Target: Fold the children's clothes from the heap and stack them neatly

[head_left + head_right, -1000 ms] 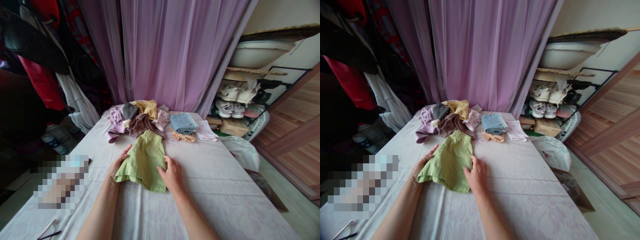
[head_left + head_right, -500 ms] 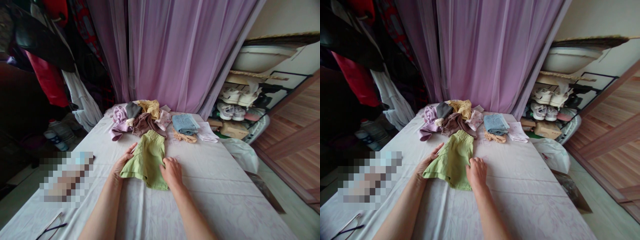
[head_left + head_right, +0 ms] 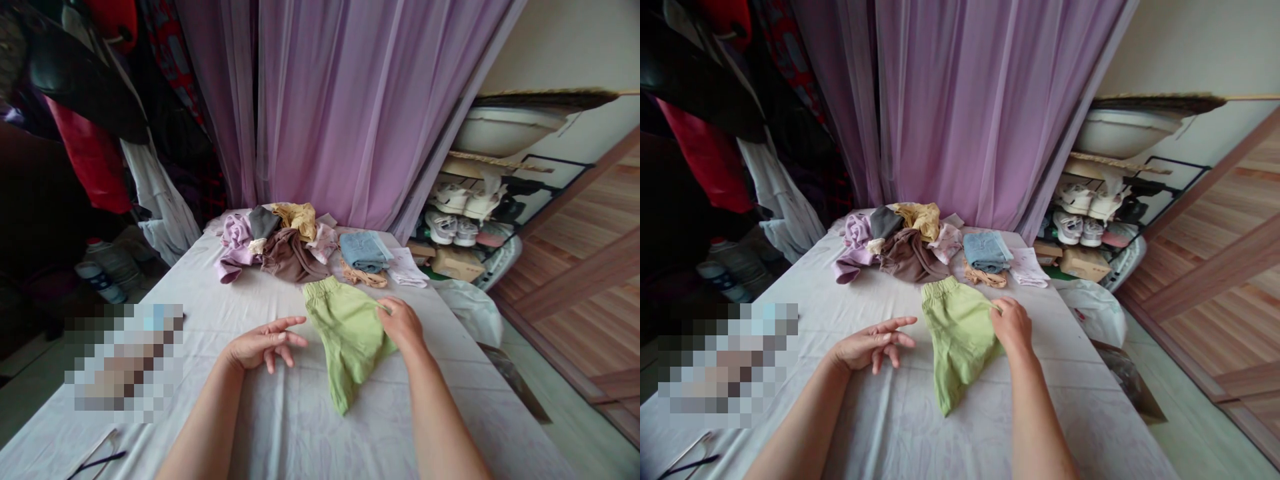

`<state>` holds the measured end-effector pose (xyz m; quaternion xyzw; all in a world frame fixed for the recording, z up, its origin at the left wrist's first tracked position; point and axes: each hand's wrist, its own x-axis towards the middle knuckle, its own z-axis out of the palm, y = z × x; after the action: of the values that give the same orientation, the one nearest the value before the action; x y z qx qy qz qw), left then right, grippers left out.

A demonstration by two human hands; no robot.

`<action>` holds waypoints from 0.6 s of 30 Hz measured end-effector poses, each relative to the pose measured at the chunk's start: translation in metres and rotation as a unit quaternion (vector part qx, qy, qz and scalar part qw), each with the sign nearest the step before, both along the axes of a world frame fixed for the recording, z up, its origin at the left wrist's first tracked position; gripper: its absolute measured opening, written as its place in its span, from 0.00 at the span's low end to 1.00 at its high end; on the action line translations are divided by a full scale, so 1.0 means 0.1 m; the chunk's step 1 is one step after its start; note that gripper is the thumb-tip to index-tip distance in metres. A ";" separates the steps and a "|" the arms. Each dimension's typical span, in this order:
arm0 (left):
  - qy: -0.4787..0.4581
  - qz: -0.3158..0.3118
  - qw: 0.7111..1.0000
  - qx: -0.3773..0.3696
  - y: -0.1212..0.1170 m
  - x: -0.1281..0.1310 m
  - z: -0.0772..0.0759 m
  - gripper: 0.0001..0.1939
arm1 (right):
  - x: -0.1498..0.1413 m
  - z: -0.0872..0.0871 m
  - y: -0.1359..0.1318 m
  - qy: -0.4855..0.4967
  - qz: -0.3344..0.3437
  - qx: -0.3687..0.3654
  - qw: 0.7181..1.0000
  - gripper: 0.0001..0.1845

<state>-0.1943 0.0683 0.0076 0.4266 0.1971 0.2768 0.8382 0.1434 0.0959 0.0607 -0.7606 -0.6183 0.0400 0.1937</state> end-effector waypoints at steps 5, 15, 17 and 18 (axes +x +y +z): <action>-0.026 0.084 0.996 -0.012 0.05 0.01 -0.01 0.22 | -0.46 0.19 -0.18 0.021 0.019 -0.026 0.999 0.17; -0.051 0.256 0.962 -0.082 0.09 -0.09 0.03 0.33 | -1.72 0.21 -0.44 0.394 0.343 -0.089 0.848 0.18; -0.039 0.294 0.951 -0.085 0.10 -0.10 0.07 0.32 | -1.49 0.14 -0.32 0.388 0.286 -0.058 0.874 0.16; -0.032 0.308 0.947 -0.084 0.10 -0.10 0.10 0.32 | -1.32 0.10 -0.24 0.358 0.240 -0.028 0.902 0.15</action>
<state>-0.2042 0.0781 0.0172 0.2643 0.3141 0.5176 0.7507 0.0116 0.0719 0.0712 -0.5284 -0.6703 0.3718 0.3651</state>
